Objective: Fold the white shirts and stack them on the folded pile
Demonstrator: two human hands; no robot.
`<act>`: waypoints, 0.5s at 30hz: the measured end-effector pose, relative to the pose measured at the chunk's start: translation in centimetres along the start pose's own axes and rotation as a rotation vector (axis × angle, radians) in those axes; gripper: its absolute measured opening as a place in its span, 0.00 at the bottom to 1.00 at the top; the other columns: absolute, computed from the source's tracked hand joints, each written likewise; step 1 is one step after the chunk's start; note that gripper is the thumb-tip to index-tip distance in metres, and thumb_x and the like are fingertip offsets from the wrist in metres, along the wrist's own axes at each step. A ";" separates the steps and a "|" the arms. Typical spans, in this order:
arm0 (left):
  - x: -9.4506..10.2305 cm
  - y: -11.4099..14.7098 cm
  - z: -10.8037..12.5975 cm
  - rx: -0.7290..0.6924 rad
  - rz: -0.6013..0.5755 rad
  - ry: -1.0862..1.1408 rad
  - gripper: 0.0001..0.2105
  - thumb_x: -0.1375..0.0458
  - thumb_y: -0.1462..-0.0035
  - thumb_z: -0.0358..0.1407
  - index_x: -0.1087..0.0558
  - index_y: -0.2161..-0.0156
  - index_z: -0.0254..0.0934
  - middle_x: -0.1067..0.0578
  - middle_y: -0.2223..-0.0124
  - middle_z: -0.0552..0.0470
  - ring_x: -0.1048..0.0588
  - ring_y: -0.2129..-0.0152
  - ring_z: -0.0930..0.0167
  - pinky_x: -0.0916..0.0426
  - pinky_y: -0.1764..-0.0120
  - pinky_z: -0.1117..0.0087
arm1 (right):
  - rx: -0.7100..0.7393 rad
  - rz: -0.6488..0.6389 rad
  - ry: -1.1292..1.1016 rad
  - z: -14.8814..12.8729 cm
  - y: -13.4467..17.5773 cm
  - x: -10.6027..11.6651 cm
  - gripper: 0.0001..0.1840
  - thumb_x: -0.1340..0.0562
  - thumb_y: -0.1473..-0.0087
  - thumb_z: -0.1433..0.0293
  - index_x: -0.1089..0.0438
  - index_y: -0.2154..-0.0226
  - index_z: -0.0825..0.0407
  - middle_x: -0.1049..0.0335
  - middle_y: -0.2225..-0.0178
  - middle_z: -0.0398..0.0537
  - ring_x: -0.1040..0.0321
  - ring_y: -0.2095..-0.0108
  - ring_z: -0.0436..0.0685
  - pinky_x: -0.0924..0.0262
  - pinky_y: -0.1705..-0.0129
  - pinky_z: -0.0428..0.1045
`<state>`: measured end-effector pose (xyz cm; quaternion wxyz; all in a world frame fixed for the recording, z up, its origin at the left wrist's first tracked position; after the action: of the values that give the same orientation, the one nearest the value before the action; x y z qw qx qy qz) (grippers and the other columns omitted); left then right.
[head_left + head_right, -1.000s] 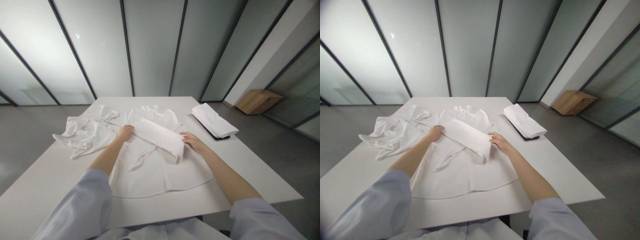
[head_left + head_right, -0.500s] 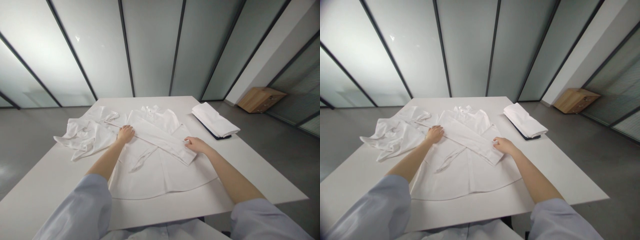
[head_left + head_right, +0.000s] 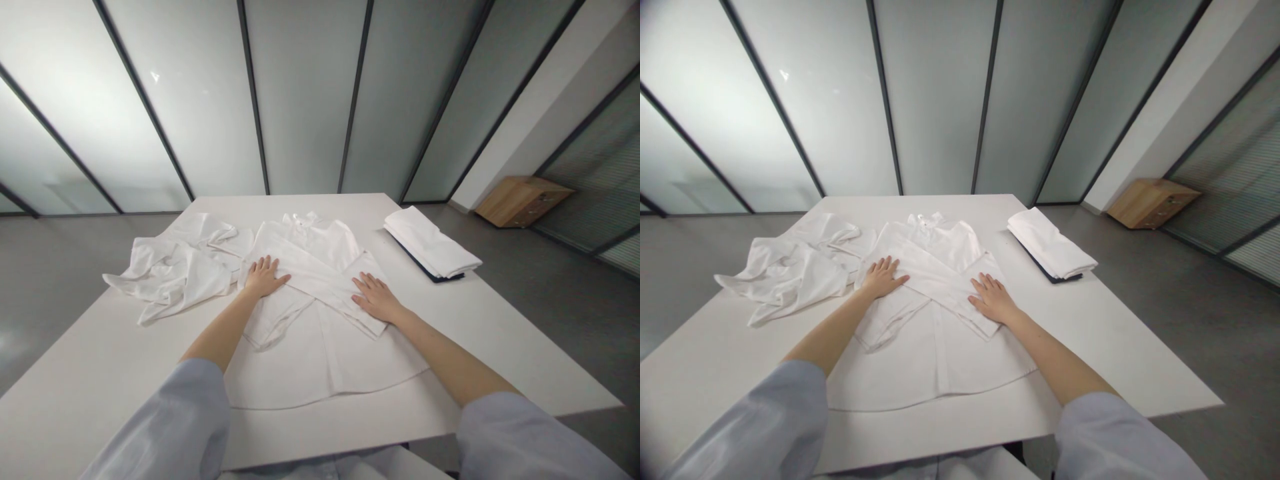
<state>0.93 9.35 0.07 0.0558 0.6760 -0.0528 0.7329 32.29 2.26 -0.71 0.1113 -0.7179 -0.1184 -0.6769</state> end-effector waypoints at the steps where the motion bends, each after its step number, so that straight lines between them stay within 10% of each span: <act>1: 0.2 0.3 0.2 -0.006 0.003 -0.021 0.39 0.58 0.43 0.61 0.46 0.35 0.36 0.49 0.32 0.38 0.49 0.36 0.54 0.53 0.39 0.54 | -0.001 -0.012 0.017 -0.2 0.3 0.3 0.33 0.51 0.39 0.54 0.45 0.37 0.52 0.54 0.33 0.58 0.56 0.34 0.65 0.55 0.38 0.59; 9: 3.5 1.1 0.8 -0.052 -0.032 -0.061 0.31 0.58 0.41 0.59 0.31 0.48 0.37 0.24 0.53 0.42 0.27 0.53 0.60 0.40 0.48 0.60 | -0.086 -0.126 0.041 -0.5 -0.3 4.4 0.27 0.47 0.42 0.52 0.32 0.48 0.50 0.28 0.52 0.56 0.31 0.52 0.64 0.40 0.51 0.56; 15: 3.1 -1.3 1.7 -0.070 0.097 -0.041 0.29 0.56 0.37 0.51 0.42 0.37 0.36 0.42 0.34 0.40 0.43 0.38 0.57 0.47 0.42 0.58 | 0.031 0.045 0.005 -1.0 -7.5 5.1 0.28 0.50 0.38 0.57 0.40 0.40 0.52 0.46 0.36 0.55 0.49 0.37 0.61 0.52 0.39 0.54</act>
<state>2.53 10.39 3.28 0.0427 0.6851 -0.1125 0.7185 29.19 9.16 4.48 0.1377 -0.7168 -0.1125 -0.6743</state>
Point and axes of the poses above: each hand's wrist, its own y-axis away from the middle knuckle, its own x-axis out of the back of the hand, z = x × y, the point moved 9 cm from there along -y, towards the middle knuckle
